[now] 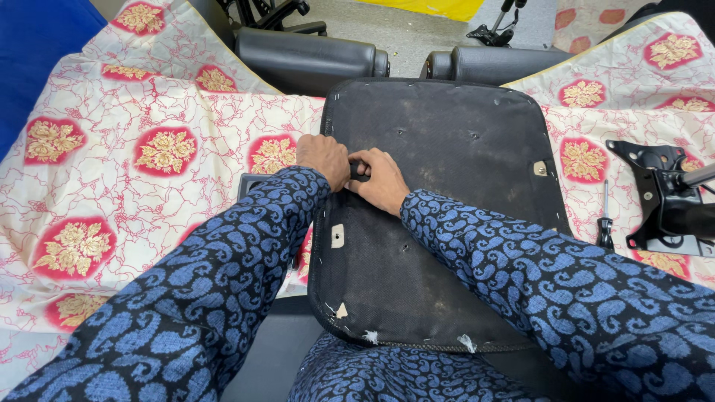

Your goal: The person unscrews screws from the underside of a chair seat plate using a screwdriver, places the removed screws in a tray, then drives the screws back into the seat plate by hand and with the screwdriver.

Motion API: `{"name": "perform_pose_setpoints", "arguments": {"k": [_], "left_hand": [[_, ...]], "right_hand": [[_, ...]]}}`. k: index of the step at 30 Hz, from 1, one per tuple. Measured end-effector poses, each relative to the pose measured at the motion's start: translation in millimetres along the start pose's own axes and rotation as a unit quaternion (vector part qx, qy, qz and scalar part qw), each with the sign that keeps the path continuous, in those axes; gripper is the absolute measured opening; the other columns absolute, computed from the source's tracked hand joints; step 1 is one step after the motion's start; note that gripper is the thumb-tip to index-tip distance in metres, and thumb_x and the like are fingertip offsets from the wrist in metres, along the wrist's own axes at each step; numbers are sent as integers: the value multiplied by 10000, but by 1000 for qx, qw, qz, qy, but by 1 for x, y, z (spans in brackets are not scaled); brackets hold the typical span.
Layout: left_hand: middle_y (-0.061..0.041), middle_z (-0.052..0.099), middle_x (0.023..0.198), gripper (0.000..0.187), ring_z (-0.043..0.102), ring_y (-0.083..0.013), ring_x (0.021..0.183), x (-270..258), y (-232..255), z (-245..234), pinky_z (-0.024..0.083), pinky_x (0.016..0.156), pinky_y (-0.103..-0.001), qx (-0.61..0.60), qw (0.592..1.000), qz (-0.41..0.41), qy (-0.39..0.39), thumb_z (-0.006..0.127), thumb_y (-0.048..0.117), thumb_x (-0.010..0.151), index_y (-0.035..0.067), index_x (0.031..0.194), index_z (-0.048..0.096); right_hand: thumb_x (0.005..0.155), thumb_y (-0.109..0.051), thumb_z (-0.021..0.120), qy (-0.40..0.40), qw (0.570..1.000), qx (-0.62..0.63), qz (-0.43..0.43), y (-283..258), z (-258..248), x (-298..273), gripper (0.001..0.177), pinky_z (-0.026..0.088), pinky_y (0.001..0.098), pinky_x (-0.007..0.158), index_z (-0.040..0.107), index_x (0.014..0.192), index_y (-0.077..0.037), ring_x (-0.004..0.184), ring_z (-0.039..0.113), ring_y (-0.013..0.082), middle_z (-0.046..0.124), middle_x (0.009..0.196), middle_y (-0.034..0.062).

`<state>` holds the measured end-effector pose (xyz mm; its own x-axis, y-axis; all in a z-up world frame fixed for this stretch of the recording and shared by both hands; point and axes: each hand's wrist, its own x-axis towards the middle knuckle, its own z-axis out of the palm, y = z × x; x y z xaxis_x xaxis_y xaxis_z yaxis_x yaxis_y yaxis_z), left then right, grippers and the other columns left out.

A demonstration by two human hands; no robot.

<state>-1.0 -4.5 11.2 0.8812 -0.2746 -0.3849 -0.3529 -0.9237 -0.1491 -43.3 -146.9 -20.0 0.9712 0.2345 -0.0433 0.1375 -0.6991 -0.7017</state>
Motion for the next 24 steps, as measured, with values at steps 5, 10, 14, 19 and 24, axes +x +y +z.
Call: {"name": "perform_pose_setpoints", "arguments": {"k": [5,10,14,19,24], "left_hand": [[-30,775,954,262,752,-196,903,-4,11,-6,567,751,-351,63,997,25,-44,748,352,911,143,1064,783],[-42,769,1002,256,724,-211,964,2,1,6,552,783,-360,-8,1000,-1,-2,772,347,882,169,1065,790],[-51,771,1001,232,733,-218,959,-2,-2,8,557,786,-363,-54,998,-24,36,760,339,894,170,1048,802],[-39,777,988,285,740,-201,950,-4,6,-4,563,785,-352,10,999,4,-31,763,367,892,139,1059,795],[-36,771,1005,255,733,-201,980,-2,5,0,545,821,-351,26,999,24,-6,771,343,883,165,1064,791]], "right_hand": [[744,-254,862,11,1000,-8,-11,1,1,-1,507,462,343,880,706,1196,-84,920,517,191,565,927,18],[752,-241,847,7,1000,0,-25,2,1,-1,492,475,338,869,713,1203,-97,915,518,185,561,925,15],[758,-229,836,-1,1000,-2,-19,2,-1,-1,473,474,333,887,724,1202,-113,925,524,177,560,929,15],[756,-250,851,16,1000,0,-10,0,1,-2,487,468,331,895,713,1201,-109,922,519,178,564,932,9],[759,-247,849,4,1000,-13,-6,1,1,-1,483,465,336,899,705,1197,-101,938,515,178,564,952,9]]}}
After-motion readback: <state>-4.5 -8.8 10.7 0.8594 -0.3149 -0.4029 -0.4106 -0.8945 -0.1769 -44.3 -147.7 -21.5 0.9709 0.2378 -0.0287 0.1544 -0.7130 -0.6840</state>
